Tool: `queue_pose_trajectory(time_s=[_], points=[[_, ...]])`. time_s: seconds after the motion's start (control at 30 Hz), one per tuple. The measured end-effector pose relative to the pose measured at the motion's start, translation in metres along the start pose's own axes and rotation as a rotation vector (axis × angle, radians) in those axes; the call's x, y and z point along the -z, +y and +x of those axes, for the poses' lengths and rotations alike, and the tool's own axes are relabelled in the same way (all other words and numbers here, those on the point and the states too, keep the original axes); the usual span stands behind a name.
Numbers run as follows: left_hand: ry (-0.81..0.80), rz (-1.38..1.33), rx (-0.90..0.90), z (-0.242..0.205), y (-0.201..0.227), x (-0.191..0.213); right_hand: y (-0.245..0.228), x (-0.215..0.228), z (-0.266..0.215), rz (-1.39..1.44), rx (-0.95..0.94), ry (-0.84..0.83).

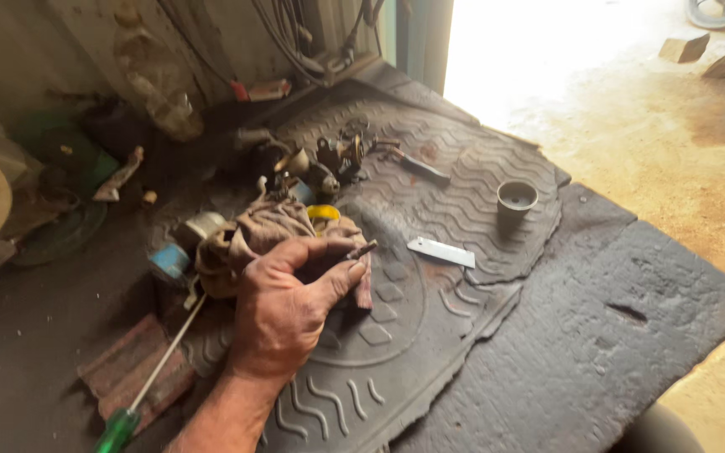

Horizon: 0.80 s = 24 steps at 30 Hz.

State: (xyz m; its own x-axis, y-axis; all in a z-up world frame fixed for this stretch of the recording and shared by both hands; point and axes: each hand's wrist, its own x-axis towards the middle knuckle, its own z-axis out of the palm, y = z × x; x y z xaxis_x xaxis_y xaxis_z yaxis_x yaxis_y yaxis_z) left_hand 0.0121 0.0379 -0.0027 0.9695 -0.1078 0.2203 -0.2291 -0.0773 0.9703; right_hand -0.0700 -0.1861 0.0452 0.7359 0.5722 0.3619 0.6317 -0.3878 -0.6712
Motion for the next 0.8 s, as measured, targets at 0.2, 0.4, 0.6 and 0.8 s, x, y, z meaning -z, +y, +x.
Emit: queue_pose_trajectory(time_s=[0.2,0.4,0.6,0.8], points=[[-0.019,-0.032,-0.015,0.0,-0.003,-0.003,-0.005,0.006,-0.012,-0.017,-0.02,0.007],[0.042,0.246,-0.119,-0.001,-0.002,-0.002,-0.007,0.01,-0.018,-0.037,-0.035,0.016],[0.048,0.286,-0.107,0.0,0.0,-0.002,-0.005,0.011,-0.021,-0.054,-0.067,0.019],[0.034,0.249,-0.037,0.0,0.001,-0.003,0.001,0.012,-0.014,-0.079,-0.1,0.0]])
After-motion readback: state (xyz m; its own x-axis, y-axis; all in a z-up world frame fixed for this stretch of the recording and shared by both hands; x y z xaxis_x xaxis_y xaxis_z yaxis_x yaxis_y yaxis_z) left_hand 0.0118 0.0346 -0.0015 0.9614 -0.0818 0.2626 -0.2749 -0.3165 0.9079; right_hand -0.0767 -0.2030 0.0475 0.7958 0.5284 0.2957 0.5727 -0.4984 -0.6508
